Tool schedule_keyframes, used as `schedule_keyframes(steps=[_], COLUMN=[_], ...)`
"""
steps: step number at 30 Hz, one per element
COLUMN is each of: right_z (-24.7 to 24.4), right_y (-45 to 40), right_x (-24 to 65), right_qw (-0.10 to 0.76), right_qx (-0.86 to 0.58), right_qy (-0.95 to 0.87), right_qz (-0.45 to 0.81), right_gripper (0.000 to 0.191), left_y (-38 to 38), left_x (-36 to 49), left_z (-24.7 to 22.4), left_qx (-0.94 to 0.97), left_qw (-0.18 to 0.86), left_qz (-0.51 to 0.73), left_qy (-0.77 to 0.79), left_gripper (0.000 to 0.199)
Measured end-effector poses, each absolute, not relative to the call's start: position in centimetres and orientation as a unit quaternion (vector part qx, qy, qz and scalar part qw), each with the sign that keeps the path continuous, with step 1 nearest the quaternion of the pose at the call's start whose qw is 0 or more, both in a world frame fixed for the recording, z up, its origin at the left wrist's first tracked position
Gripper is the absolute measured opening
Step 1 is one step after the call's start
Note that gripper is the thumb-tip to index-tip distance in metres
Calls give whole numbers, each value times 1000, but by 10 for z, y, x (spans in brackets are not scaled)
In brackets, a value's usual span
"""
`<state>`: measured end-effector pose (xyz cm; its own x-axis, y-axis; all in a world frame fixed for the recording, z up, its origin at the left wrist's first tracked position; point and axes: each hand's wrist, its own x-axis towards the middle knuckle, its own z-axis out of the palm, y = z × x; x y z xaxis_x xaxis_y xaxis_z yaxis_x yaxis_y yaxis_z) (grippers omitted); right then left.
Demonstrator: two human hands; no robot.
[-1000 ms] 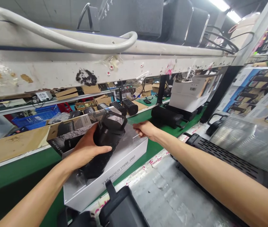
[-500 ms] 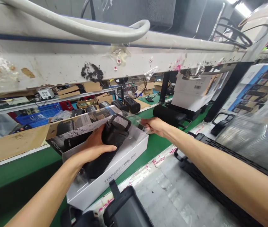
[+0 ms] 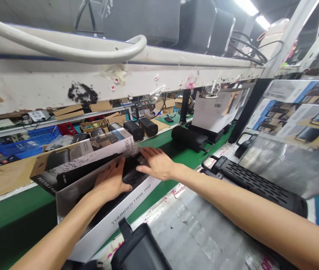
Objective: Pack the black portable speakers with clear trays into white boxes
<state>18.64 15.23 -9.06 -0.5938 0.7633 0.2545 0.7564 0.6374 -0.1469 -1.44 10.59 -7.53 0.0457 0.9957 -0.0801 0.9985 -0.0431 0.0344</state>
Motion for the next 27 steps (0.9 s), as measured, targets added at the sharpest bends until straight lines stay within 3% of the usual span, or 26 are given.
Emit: schedule_keyframes(steps=[5,9,11,13,15,20,27], right_z=[-119,-135,-138,-143,-149,-157,-145], right_y=[138,149,156,164,172,176,170], right_x=[190,189,191,196,201,195,169], right_qw=[144,240,268,267,265,256,307], right_qx=[-425,-447,-491,-535,-564,-628,-677], right_qy=[-893,-860,-820,-777,-725,-569,-546], right_qz=[24,63,121,197,294,465,387], right_gripper=[70,63,65,65,59,47,45], left_y=[94,110,125,139,150,150,113], left_x=[-16,-53,-84,-119,-153,-212,-262], left_z=[-77,-50,-33,-22,-19,-19,-8], left_qx=[744,758,727,697,678,689,689], left_qw=[49,-87,-151,-131,-82,-26,-16], left_qz=[-8,109,94,42,-1,-27,-39], left_qy=[666,637,663,703,731,724,723], left_gripper=[100,57,71,109,124,89,91])
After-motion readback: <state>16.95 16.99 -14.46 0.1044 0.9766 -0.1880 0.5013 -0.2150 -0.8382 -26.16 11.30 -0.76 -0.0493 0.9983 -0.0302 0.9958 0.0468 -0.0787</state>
